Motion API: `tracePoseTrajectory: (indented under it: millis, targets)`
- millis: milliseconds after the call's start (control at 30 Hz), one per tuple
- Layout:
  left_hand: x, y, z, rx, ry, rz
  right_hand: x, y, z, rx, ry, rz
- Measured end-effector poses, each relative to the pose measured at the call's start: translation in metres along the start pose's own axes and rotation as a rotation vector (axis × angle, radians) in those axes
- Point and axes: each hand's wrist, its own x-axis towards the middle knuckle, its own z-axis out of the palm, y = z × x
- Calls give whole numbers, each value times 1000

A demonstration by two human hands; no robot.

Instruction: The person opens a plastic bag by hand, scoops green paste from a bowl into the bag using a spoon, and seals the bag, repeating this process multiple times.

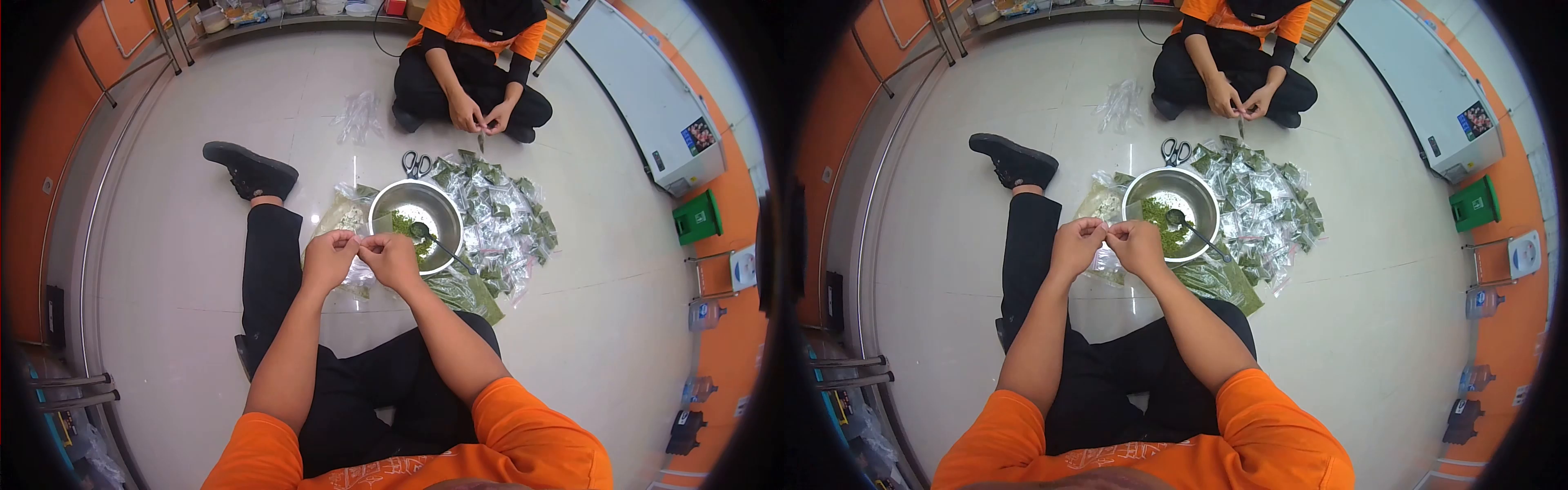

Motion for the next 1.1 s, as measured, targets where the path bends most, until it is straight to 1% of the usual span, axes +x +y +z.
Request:
tracePoseTrajectory:
  millis: [67,133,233,333,433,467,633,667,767,833,967,1100]
  targets:
    - [1,-3,0,19,2,-13,1,3,0,15,-48,32]
    - [3,-7,2,48,5,-20,1,4,-2,23,-79,19]
    - [3,-6,1,-42,-14,-76,2,2,-6,65,-111,46]
    - [5,-9,2,-92,-14,-69,3,4,-6,141,-136,97]
    - [8,-20,5,-10,32,31,6,15,-1,228,-162,138]
    - [7,-18,4,3,31,28,7,17,0,258,-171,148]
    - [0,-5,1,126,38,54,-1,14,2,81,-90,-17]
    - [3,0,1,123,43,55,1,8,1,32,-61,-66]
    - [-5,5,2,118,36,28,-3,7,2,-14,-86,-99]
    - [-6,9,4,112,17,20,-3,4,2,-54,-42,-181]
    - [-1,6,10,71,85,-17,-3,5,5,-116,50,-303]
    - [1,8,16,67,139,-76,-4,13,19,-166,136,-276]
